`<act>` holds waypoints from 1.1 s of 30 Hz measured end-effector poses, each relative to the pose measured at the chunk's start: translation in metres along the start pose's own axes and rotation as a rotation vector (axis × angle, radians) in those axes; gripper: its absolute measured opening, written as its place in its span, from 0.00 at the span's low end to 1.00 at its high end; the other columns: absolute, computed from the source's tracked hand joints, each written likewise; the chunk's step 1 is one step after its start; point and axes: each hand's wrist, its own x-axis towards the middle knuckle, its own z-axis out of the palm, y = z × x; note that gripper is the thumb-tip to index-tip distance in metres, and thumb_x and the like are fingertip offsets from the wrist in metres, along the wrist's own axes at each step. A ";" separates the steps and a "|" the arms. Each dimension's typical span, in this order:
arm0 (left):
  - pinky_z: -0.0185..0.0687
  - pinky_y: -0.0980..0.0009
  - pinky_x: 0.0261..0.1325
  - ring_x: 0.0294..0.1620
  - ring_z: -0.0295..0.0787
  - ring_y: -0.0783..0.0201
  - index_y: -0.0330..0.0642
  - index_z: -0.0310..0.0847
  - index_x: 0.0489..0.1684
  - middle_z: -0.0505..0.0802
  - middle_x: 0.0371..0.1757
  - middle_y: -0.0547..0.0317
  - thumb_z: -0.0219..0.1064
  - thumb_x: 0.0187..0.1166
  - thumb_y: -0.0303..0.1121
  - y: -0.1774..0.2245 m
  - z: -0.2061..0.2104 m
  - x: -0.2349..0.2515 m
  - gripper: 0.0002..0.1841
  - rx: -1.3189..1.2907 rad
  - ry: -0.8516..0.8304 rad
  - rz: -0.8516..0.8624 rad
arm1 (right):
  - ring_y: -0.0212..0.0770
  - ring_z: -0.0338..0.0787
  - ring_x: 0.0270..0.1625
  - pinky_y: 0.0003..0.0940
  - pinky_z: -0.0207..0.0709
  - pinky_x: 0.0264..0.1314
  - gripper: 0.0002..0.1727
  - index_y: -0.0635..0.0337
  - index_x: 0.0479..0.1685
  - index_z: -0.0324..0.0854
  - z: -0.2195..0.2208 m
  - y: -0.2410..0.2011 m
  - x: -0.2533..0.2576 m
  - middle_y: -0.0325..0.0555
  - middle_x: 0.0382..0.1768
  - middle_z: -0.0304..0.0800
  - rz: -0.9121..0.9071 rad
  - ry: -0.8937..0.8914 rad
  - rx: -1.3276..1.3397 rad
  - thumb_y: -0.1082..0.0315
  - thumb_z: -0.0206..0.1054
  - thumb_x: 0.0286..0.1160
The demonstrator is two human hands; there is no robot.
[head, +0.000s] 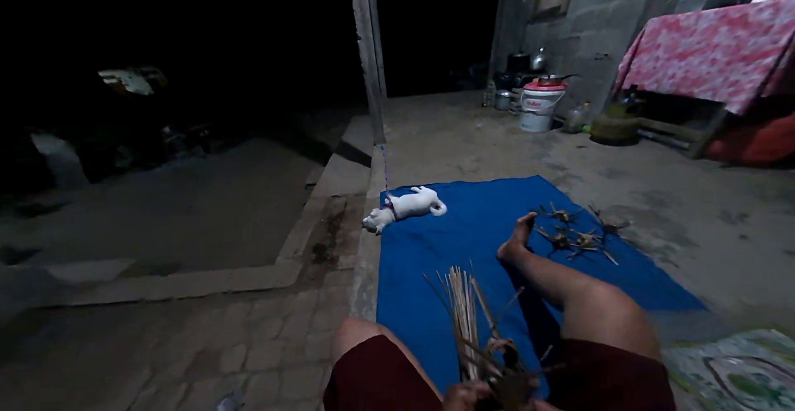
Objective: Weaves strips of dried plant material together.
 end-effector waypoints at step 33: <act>0.84 0.79 0.45 0.38 0.87 0.77 0.36 0.83 0.46 0.91 0.36 0.68 0.50 0.87 0.26 0.094 -0.142 0.088 0.13 -0.250 0.717 0.351 | 0.30 0.83 0.27 0.33 0.89 0.47 0.12 0.59 0.38 0.81 0.000 -0.182 0.156 0.34 0.24 0.79 -0.196 -0.743 0.201 0.71 0.51 0.88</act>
